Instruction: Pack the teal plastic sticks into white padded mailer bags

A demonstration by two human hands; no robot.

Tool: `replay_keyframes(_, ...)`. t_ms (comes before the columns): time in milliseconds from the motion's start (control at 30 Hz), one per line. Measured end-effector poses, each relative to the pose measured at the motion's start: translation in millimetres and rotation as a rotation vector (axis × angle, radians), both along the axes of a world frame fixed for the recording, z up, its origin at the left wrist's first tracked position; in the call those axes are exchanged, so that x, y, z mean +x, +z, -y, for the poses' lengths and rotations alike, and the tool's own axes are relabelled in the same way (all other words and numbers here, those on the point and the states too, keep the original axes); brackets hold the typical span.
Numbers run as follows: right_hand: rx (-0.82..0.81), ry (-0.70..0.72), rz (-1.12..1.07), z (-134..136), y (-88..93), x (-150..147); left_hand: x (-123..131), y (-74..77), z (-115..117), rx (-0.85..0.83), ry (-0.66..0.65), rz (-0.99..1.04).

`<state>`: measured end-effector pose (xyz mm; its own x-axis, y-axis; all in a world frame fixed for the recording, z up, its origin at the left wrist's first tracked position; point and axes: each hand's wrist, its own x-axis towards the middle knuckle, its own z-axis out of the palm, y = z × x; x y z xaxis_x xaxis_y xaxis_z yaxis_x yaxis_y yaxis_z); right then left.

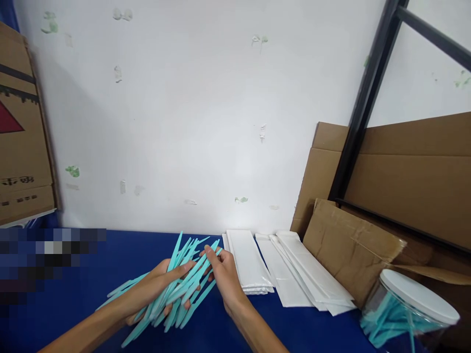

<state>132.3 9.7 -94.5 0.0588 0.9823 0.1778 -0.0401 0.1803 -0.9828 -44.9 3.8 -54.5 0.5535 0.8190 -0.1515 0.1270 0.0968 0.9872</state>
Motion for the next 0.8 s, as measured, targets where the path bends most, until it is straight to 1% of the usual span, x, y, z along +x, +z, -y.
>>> replay_keyframes(100,0.031,-0.075,0.012,-3.1,-3.6,2.7,-2.3,-3.0,-0.3,0.0,-0.024,0.0)
replay_keyframes(267,0.07,-0.096,0.032,-0.3,-5.7,-1.3,0.3,-24.3,-1.5,-0.033,-0.079,0.056)
replay_keyframes(367,0.072,-0.117,0.025,4.1,-6.2,-5.1,2.9,-31.7,-1.9,-0.038,-0.106,0.074)
replay_keyframes(500,0.075,-0.132,0.023,8.3,-5.0,-5.3,3.6,-29.6,-0.2,-0.016,-0.088,0.077)
replay_keyframes(667,0.055,-0.115,0.004,7.8,-3.5,-2.4,3.2,-23.4,2.5,-0.044,-0.08,0.08)
replay_keyframes(800,0.044,-0.169,-0.056,6.4,-3.0,0.4,3.2,-19.0,3.2,-0.089,-0.055,0.071)
